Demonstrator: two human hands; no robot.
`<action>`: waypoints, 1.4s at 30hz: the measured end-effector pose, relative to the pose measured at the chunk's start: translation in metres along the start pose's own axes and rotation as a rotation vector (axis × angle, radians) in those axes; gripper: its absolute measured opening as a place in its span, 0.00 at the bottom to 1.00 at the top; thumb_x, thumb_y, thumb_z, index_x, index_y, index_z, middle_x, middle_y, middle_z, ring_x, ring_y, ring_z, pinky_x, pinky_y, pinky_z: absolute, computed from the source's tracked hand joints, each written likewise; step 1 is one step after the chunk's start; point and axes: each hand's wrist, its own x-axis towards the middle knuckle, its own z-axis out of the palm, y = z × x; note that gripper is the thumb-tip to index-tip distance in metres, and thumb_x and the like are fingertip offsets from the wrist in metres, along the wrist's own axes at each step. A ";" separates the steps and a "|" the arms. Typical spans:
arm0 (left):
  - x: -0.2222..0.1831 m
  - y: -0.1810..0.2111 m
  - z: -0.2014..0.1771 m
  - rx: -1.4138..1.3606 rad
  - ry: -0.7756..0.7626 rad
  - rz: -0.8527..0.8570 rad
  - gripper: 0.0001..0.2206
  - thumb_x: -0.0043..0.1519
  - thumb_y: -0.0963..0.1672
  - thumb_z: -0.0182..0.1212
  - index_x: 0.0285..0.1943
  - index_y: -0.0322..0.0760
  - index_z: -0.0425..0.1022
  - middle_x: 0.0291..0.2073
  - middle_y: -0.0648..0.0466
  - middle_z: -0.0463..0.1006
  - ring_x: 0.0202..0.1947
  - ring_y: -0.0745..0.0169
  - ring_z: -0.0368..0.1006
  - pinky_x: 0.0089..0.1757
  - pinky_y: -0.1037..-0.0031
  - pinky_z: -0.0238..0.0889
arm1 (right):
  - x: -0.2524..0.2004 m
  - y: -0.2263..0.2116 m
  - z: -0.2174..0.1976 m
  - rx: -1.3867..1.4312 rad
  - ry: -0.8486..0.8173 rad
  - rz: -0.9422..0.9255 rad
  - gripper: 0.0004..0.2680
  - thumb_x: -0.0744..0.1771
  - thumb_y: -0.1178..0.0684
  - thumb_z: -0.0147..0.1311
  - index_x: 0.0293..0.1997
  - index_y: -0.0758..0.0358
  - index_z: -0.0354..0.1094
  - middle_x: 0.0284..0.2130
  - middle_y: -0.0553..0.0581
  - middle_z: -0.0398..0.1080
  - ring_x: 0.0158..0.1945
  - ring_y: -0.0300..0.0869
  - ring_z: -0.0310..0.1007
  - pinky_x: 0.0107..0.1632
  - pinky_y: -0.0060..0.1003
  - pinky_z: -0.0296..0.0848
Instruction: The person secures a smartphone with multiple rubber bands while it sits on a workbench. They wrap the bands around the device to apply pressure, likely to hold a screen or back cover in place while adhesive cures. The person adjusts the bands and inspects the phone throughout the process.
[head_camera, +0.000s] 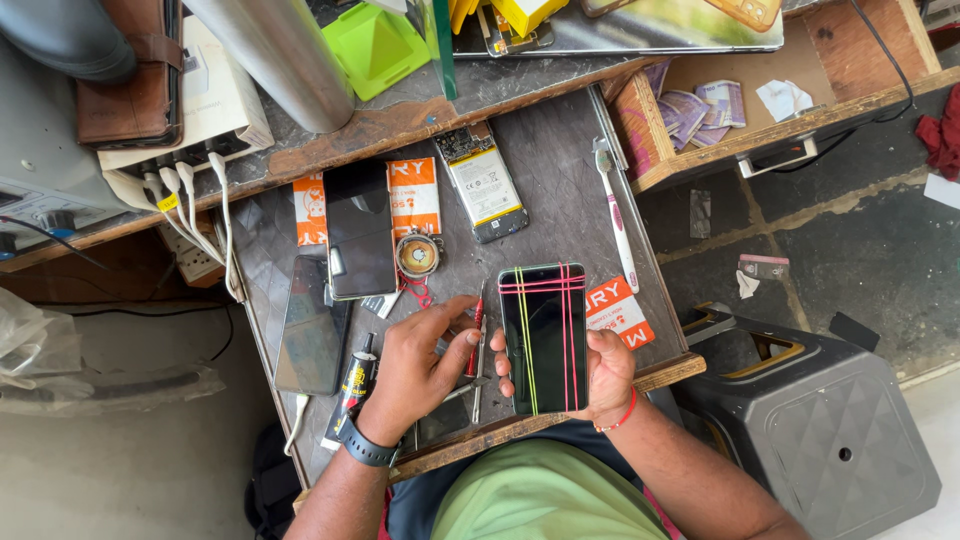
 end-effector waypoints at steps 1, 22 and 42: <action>0.000 0.000 0.000 0.000 -0.001 -0.002 0.14 0.61 0.40 0.64 0.55 0.30 0.76 0.35 0.46 0.83 0.36 0.51 0.83 0.38 0.67 0.73 | 0.000 0.000 0.000 -0.008 0.002 -0.003 0.31 0.66 0.38 0.52 0.72 0.75 0.51 0.61 0.75 0.63 0.58 0.59 0.69 0.59 0.56 0.72; 0.001 0.004 -0.002 -0.026 -0.011 -0.004 0.13 0.61 0.40 0.64 0.55 0.31 0.76 0.34 0.46 0.83 0.36 0.51 0.82 0.38 0.67 0.72 | -0.005 0.004 0.000 -0.110 -0.048 0.008 0.34 0.64 0.35 0.58 0.70 0.76 0.54 0.59 0.74 0.66 0.57 0.58 0.71 0.58 0.53 0.73; -0.001 -0.001 -0.004 -0.026 -0.017 0.013 0.13 0.61 0.41 0.63 0.55 0.31 0.76 0.35 0.47 0.83 0.37 0.51 0.81 0.39 0.66 0.72 | -0.008 0.003 -0.011 -0.111 -0.162 0.083 0.34 0.65 0.36 0.60 0.73 0.72 0.51 0.59 0.76 0.64 0.58 0.60 0.69 0.62 0.54 0.70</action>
